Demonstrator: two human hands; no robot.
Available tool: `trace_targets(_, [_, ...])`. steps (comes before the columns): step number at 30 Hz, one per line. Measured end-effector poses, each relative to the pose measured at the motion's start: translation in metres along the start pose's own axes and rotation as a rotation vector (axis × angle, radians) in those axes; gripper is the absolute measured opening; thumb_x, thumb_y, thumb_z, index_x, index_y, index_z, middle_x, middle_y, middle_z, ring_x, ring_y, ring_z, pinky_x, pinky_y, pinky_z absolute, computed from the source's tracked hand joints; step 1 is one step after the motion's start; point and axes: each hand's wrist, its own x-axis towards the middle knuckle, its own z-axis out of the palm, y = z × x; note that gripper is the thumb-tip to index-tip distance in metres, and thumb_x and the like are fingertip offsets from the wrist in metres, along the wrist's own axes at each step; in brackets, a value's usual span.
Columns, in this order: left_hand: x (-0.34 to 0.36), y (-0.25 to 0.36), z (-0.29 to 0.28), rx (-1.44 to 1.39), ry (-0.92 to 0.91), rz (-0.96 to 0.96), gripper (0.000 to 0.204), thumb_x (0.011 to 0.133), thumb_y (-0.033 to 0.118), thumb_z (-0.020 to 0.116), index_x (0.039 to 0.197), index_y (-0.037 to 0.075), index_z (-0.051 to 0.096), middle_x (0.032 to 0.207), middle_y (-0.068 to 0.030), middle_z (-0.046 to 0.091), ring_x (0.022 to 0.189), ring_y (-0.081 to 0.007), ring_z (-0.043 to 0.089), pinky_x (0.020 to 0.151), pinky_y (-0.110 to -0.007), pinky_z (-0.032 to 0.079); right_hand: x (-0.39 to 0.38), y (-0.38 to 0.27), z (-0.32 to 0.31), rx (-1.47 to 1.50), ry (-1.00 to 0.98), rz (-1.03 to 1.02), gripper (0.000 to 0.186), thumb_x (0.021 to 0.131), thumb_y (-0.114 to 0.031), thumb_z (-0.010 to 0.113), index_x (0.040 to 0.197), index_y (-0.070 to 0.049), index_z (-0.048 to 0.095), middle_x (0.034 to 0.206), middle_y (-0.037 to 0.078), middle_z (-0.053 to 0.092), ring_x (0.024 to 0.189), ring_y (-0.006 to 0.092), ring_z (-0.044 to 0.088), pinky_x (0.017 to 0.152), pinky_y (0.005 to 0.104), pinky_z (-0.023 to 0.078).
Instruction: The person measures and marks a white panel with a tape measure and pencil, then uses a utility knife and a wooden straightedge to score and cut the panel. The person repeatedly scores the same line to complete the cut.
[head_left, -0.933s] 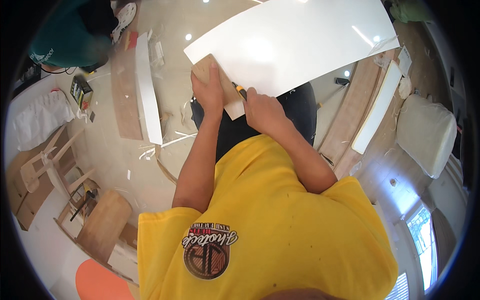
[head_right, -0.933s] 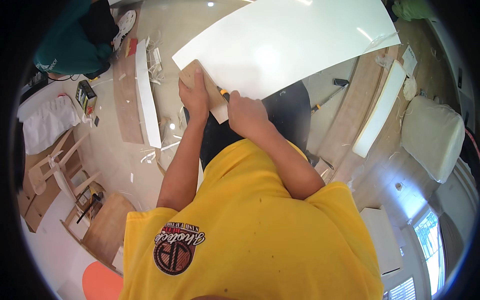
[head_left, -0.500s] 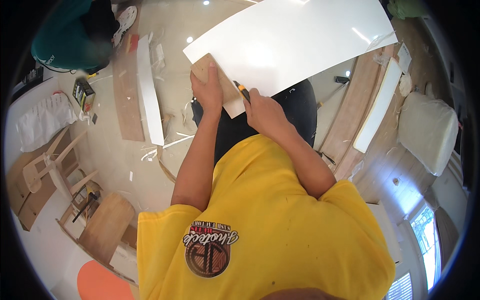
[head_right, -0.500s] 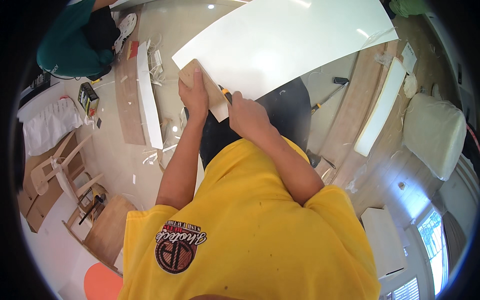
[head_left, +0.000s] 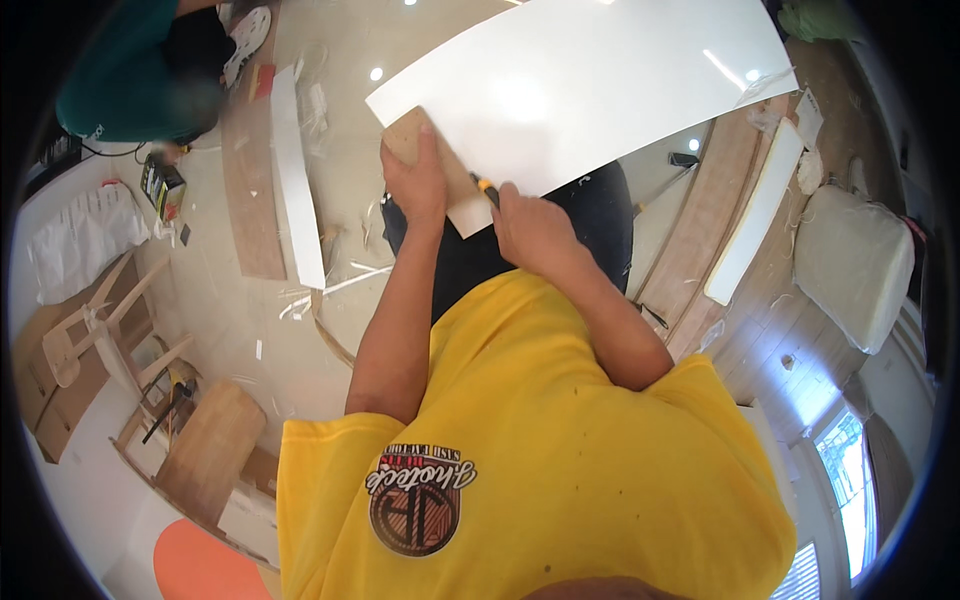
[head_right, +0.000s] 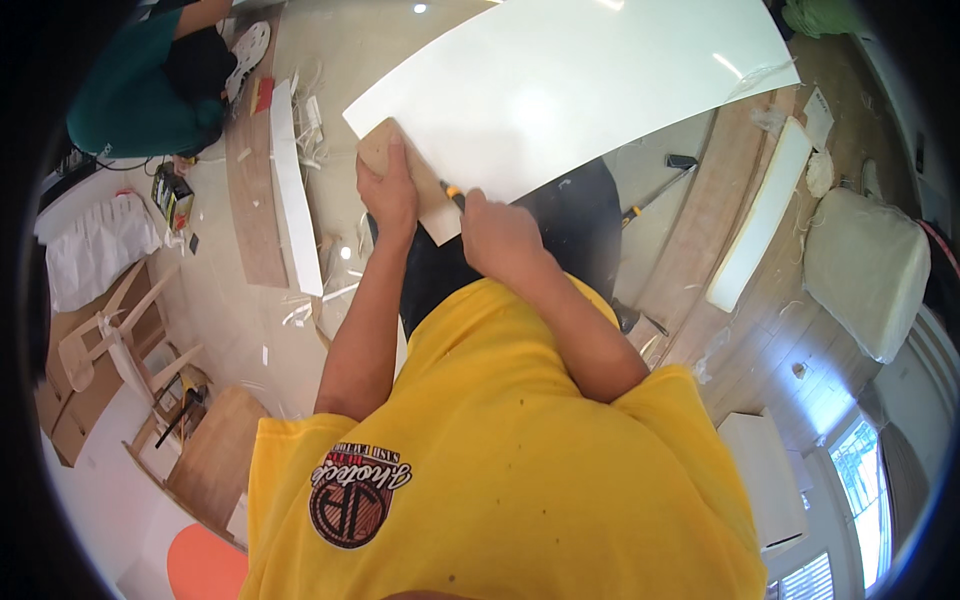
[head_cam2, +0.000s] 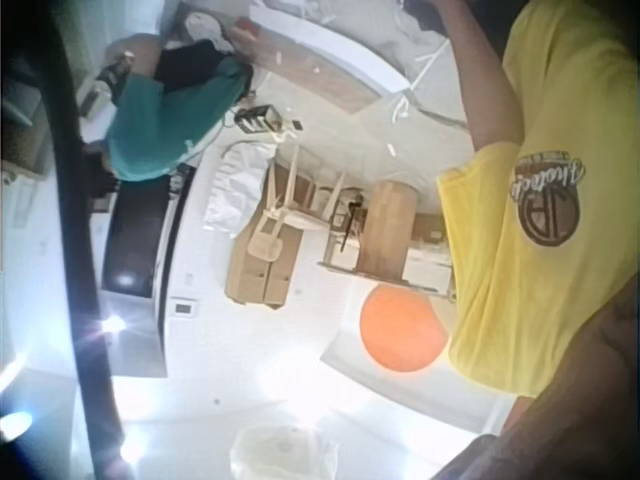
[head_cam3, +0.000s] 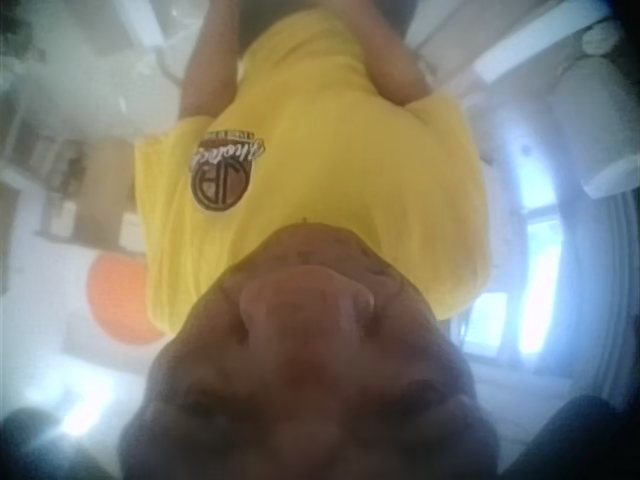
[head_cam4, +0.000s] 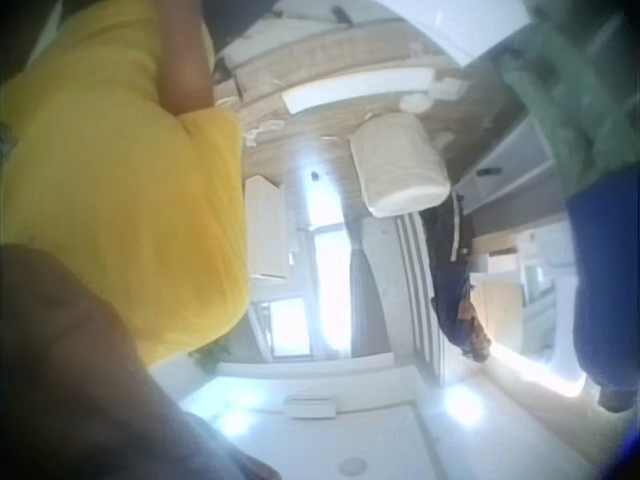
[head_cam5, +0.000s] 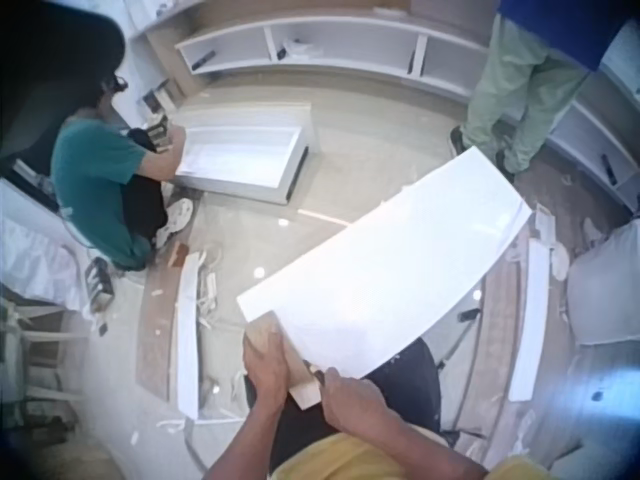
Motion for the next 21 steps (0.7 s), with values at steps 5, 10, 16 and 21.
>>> trace_targets(5, [0.004, -0.001, -0.002, 0.015, -0.023, 0.008, 0.06, 0.095, 0.038, 0.072, 0.135, -0.005, 0.057, 0.122, -0.0238, 0.07, 0.112, -0.0363, 0.068, 0.099, -0.043, 0.051, -0.013, -0.002, -0.006, 0.002, -0.053, 0.016, 0.018, 0.101, -0.017, 0.055, 0.103, 0.001, 0.054, 0.084, 0.023, 0.072, 0.079, 0.0426, 0.072, 0.073, 0.0526, 0.056])
trace_targets(10, [-0.002, 0.017, -0.002, 0.064, 0.001, 0.016, 0.053, 0.101, 0.036, 0.067, 0.13, -0.007, 0.061, 0.121, -0.0211, 0.071, 0.107, -0.0292, 0.069, 0.098, -0.039, 0.051, -0.001, -0.007, -0.011, 0.082, 0.043, 0.016, 0.02, 0.102, -0.018, 0.054, 0.103, 0.002, 0.055, 0.085, 0.023, 0.072, 0.08, 0.0433, 0.071, 0.074, 0.0537, 0.056])
trace_targets(16, [0.0, 0.007, -0.002, -0.04, -0.024, -0.002, 0.06, 0.096, 0.037, 0.072, 0.135, -0.005, 0.058, 0.121, -0.0235, 0.07, 0.11, -0.0351, 0.069, 0.098, -0.042, 0.051, 0.006, -0.008, -0.002, 0.065, 0.008, 0.021, 0.024, 0.104, -0.022, 0.053, 0.099, 0.001, 0.053, 0.08, 0.023, 0.069, 0.077, 0.0444, 0.07, 0.073, 0.0545, 0.055])
trace_targets(21, [-0.002, 0.008, -0.001, 0.05, -0.004, -0.008, 0.056, 0.098, 0.036, 0.07, 0.133, -0.007, 0.059, 0.12, -0.0221, 0.071, 0.108, -0.0316, 0.069, 0.098, -0.04, 0.051, 0.0, -0.009, -0.007, -0.018, -0.047, 0.047, 0.015, 0.098, -0.014, 0.054, 0.104, 0.001, 0.055, 0.086, 0.022, 0.072, 0.081, 0.0412, 0.073, 0.074, 0.0515, 0.057])
